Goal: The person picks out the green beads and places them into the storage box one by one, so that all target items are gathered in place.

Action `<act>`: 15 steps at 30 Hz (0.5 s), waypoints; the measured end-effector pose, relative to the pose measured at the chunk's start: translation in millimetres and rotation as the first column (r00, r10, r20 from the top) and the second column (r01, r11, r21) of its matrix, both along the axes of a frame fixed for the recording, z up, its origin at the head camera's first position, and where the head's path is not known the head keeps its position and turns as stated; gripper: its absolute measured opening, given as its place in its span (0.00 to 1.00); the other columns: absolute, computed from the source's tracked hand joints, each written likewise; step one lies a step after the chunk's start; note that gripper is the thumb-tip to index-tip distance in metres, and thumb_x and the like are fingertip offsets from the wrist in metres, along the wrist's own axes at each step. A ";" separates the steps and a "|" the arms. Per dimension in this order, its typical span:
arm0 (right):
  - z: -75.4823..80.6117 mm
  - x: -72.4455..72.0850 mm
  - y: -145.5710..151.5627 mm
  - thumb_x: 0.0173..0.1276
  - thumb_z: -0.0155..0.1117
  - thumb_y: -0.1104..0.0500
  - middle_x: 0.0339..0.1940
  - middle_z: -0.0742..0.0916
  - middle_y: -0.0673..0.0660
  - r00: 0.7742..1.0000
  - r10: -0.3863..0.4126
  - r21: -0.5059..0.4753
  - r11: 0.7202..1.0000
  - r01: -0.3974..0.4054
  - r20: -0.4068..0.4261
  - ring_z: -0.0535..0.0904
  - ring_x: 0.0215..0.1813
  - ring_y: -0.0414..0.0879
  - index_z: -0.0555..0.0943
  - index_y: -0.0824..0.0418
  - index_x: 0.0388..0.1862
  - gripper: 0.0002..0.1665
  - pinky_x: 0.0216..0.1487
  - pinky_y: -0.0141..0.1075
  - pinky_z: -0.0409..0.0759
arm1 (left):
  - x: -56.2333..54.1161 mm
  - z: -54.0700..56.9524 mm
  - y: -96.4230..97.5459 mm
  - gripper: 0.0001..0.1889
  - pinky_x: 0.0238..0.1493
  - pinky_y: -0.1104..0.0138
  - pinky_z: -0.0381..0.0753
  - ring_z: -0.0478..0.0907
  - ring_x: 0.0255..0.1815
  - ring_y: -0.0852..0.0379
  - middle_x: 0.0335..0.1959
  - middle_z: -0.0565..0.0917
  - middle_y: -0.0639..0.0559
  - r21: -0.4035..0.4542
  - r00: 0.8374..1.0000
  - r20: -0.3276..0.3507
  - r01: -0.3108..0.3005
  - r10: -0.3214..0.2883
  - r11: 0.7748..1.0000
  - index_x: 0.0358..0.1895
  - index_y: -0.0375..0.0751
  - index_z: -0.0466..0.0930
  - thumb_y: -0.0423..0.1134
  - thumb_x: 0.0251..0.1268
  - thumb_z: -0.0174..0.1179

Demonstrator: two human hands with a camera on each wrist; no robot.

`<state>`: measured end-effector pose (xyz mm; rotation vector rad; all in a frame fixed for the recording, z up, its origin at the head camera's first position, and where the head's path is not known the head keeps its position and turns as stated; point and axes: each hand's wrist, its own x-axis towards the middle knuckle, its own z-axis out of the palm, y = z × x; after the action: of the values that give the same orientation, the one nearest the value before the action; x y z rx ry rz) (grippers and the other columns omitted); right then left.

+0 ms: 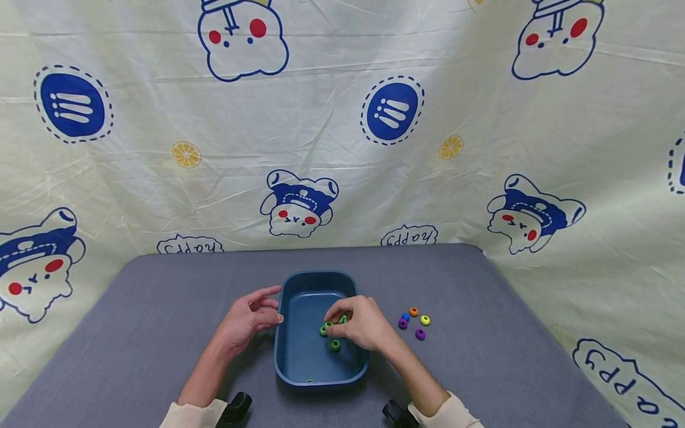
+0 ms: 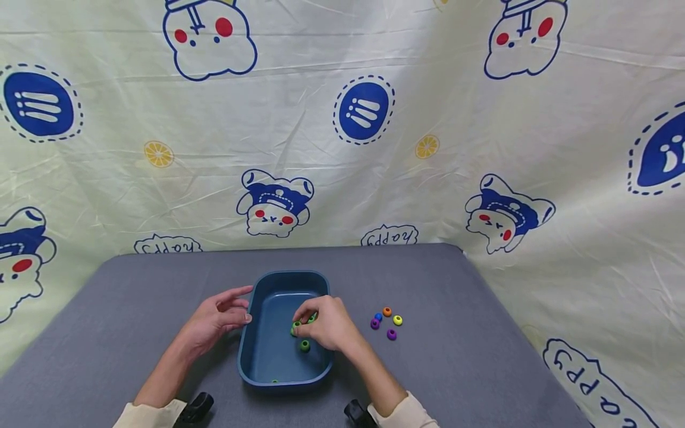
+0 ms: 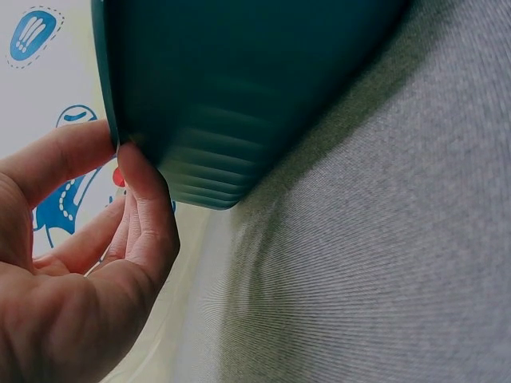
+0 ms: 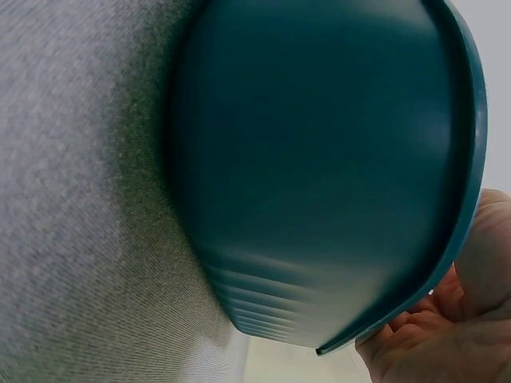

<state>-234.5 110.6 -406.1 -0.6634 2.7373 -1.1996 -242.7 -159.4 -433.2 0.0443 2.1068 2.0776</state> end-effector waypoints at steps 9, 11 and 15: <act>-0.3 1.1 -1.7 0.61 0.76 0.60 0.29 0.85 0.46 1.000 -0.005 0.014 1.000 0.005 -0.004 0.75 0.29 0.42 0.90 0.56 0.38 0.06 0.25 0.31 0.72 | 1.1 1.6 0.0 0.32 0.49 0.63 0.87 0.83 0.40 0.54 0.53 0.78 0.35 -0.009 1.000 -0.002 0.000 0.000 1.000 0.73 0.38 0.70 0.25 0.64 0.64; -0.5 1.1 -1.8 0.61 0.76 0.61 0.29 0.85 0.46 1.000 -0.004 0.016 1.000 0.004 -0.001 0.75 0.29 0.42 0.90 0.56 0.38 0.06 0.25 0.31 0.72 | 0.9 1.7 -0.3 0.32 0.49 0.63 0.86 0.83 0.40 0.54 0.53 0.78 0.35 -0.010 1.000 -0.001 0.002 -0.002 1.000 0.73 0.38 0.69 0.25 0.65 0.63; -1.0 0.5 -2.0 0.61 0.76 0.61 0.29 0.85 0.46 1.000 -0.004 0.017 1.000 0.004 0.002 0.76 0.29 0.41 0.90 0.57 0.39 0.07 0.26 0.31 0.73 | 0.4 1.6 -0.6 0.32 0.49 0.63 0.86 0.83 0.40 0.54 0.54 0.78 0.34 -0.011 1.000 -0.004 0.004 -0.004 1.000 0.73 0.38 0.69 0.25 0.65 0.63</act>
<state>-234.0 108.6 -407.1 -0.6555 2.7452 -1.1756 -242.3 -160.0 -431.5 0.0516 2.1182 2.0656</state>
